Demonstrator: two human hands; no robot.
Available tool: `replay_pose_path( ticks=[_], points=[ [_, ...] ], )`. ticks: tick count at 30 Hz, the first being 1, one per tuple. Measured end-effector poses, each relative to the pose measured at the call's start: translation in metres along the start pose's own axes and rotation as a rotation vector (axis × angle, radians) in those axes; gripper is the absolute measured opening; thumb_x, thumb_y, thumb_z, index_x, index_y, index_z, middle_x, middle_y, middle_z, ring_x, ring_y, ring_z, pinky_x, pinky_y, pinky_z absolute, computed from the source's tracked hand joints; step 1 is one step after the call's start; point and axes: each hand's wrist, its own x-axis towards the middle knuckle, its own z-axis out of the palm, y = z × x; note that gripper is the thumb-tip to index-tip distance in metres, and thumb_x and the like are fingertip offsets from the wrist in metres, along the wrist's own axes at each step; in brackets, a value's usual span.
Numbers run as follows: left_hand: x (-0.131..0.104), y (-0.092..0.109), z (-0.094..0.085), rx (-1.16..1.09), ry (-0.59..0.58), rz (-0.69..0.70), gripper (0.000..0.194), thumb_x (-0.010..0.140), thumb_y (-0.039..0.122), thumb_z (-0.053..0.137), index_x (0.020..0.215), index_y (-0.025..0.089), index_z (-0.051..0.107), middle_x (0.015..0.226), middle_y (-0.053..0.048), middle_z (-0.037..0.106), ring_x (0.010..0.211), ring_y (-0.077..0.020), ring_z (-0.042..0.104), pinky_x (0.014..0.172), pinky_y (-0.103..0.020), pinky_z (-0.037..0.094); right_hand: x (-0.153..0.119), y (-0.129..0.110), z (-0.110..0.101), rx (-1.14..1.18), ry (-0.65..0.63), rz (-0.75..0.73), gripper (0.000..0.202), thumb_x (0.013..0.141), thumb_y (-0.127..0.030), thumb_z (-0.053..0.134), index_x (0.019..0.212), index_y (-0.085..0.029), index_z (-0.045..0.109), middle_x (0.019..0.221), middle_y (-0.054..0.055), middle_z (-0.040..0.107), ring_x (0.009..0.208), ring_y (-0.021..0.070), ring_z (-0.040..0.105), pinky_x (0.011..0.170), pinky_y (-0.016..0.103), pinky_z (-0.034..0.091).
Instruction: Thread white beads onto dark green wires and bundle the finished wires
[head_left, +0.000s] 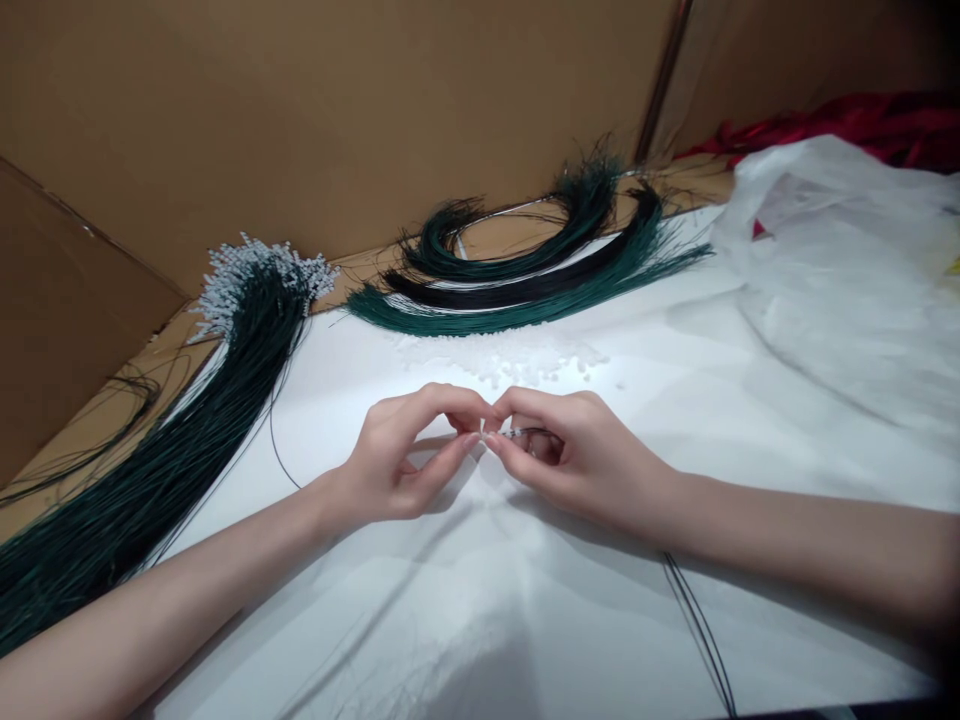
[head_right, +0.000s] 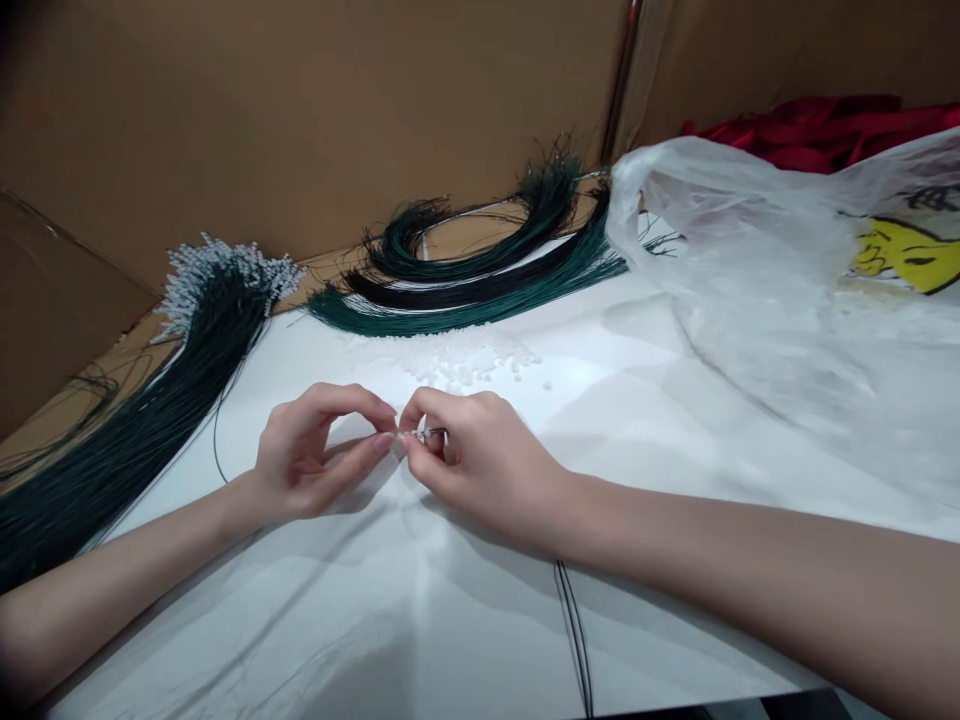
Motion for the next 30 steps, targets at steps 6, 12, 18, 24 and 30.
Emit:
replay_pose_path(
  ticks=[6, 12, 18, 24, 30],
  points=[
    [0.0020, 0.0015, 0.0009, -0.016, -0.005, 0.011, 0.035, 0.078, 0.000, 0.064, 0.108, 0.015, 0.057, 0.085, -0.003, 0.067, 0.071, -0.0112, 0.065, 0.063, -0.021, 0.055, 0.0001, -0.0010, -0.0010, -0.015, -0.020, 0.007, 0.004, 0.088, -0.018, 0.056, 0.087, -0.017, 0.060, 0.054, -0.009, 0.042, 0.047, 0.0055, 0.037, 0.053, 0.021, 0.033],
    [-0.0009, 0.0015, 0.0009, -0.049, -0.030, -0.026, 0.038, 0.077, -0.001, 0.062, 0.110, 0.018, 0.054, 0.087, -0.003, 0.065, 0.074, -0.0124, 0.065, 0.065, -0.022, 0.058, 0.0016, -0.0010, -0.0003, -0.023, -0.030, 0.007, 0.005, 0.088, -0.018, 0.055, 0.086, -0.017, 0.060, 0.052, -0.009, 0.038, 0.046, 0.0054, 0.034, 0.053, 0.021, 0.031],
    [-0.0018, 0.0007, -0.0001, -0.073, -0.041, -0.034, 0.041, 0.076, -0.003, 0.061, 0.110, 0.017, 0.053, 0.089, -0.004, 0.065, 0.076, -0.0130, 0.064, 0.067, -0.024, 0.058, -0.0002, -0.0007, -0.0007, -0.019, -0.028, -0.002, 0.005, 0.089, -0.019, 0.055, 0.086, -0.017, 0.059, 0.052, -0.010, 0.037, 0.046, 0.0056, 0.033, 0.052, 0.021, 0.031],
    [-0.0031, -0.0014, -0.0013, -0.085, -0.048, -0.060, 0.039, 0.076, -0.002, 0.062, 0.109, 0.018, 0.054, 0.088, -0.004, 0.064, 0.075, -0.0139, 0.064, 0.066, -0.026, 0.057, 0.0002, -0.0007, -0.0012, -0.014, -0.025, -0.003, 0.005, 0.088, -0.018, 0.056, 0.085, -0.017, 0.059, 0.052, -0.010, 0.037, 0.046, 0.0057, 0.032, 0.052, 0.021, 0.030],
    [-0.0031, -0.0023, -0.0022, -0.104, -0.051, -0.056, 0.040, 0.075, -0.002, 0.063, 0.108, 0.017, 0.053, 0.087, -0.004, 0.062, 0.074, -0.0138, 0.063, 0.065, -0.026, 0.055, 0.0016, -0.0016, 0.0002, -0.002, -0.020, -0.004, 0.005, 0.088, -0.017, 0.056, 0.084, -0.017, 0.059, 0.052, -0.010, 0.038, 0.045, 0.0054, 0.033, 0.052, 0.021, 0.031]
  ],
)
